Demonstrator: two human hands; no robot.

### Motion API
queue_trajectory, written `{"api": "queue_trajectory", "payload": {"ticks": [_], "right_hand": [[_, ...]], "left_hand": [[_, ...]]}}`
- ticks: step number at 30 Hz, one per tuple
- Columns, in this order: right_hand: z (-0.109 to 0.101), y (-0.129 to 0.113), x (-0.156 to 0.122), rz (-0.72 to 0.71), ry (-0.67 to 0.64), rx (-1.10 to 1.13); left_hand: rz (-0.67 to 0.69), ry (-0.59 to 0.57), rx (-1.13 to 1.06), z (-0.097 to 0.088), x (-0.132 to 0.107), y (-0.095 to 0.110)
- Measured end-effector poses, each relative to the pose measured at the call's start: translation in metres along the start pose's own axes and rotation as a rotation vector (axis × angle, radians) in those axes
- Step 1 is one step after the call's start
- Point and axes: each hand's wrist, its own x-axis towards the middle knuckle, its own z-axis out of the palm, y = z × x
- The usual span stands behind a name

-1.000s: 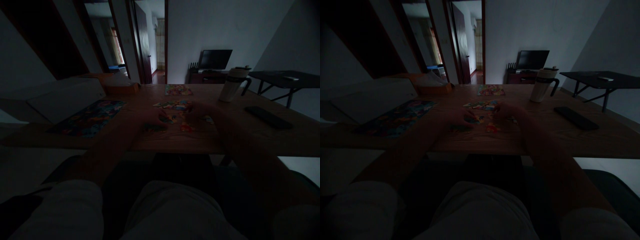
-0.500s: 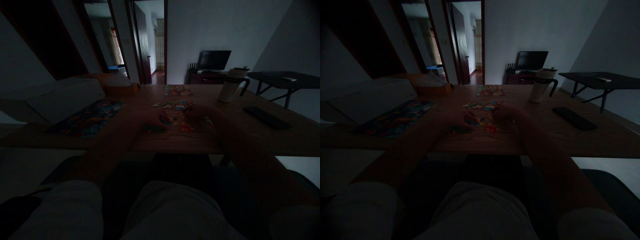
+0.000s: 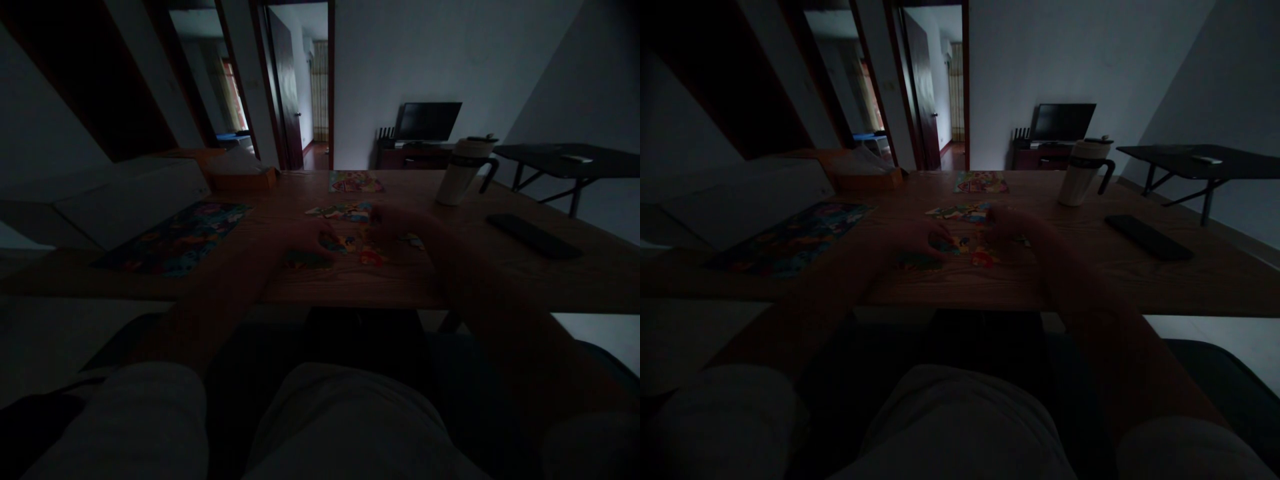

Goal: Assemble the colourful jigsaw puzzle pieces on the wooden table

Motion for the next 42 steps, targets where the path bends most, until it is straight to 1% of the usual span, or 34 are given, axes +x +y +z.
{"api": "queue_trajectory", "payload": {"ticks": [3, 4, 8, 9, 12, 14, 16, 19, 23, 27, 29, 32, 36, 42], "right_hand": [[0.002, -0.006, 0.0, 0.002, -0.037, 0.176], [0.004, -0.009, 0.001, -0.009, -0.017, 0.235], [0.02, -0.021, 0.009, -0.021, 0.168, 0.421], [0.025, -0.024, 0.012, -0.037, 0.194, 0.44], [0.034, -0.034, 0.015, -0.121, 0.2, 0.402], [0.036, -0.039, 0.014, -0.149, 0.202, 0.358], [0.034, -0.043, 0.012, -0.152, 0.201, 0.349], [0.033, -0.044, 0.012, -0.157, 0.19, 0.385], [0.039, -0.038, 0.02, -0.19, 0.2, 0.375], [0.041, -0.032, 0.022, -0.287, 0.107, 0.341], [0.04, -0.032, 0.019, -0.329, 0.073, 0.284], [0.037, -0.034, 0.015, -0.336, 0.054, 0.223], [0.035, -0.038, 0.014, -0.353, 0.033, 0.23], [0.026, -0.039, 0.013, -0.268, -0.01, 0.18]], "left_hand": [[0.004, -0.014, -0.02, -0.001, 0.001, -0.001], [0.01, -0.02, -0.029, 0.0, 0.001, -0.002], [0.025, -0.025, -0.066, 0.001, 0.004, -0.007], [0.033, -0.019, -0.086, 0.002, 0.004, -0.007], [0.031, 0.021, -0.141, 0.004, 0.004, -0.006], [-0.004, 0.039, -0.138, 0.004, 0.003, -0.005], [-0.021, 0.032, -0.113, 0.004, 0.003, -0.004], [0.007, 0.016, -0.098, 0.003, 0.004, -0.005], [0.044, 0.007, -0.105, 0.003, 0.005, -0.008], [0.101, 0.002, -0.111, 0.003, 0.005, -0.009], [0.103, -0.004, -0.078, 0.003, 0.004, -0.008], [0.063, -0.006, -0.034, 0.001, 0.004, -0.006], [0.063, -0.004, -0.043, 0.001, 0.003, -0.004], [0.058, -0.013, -0.022, -0.002, 0.001, 0.001]]}}
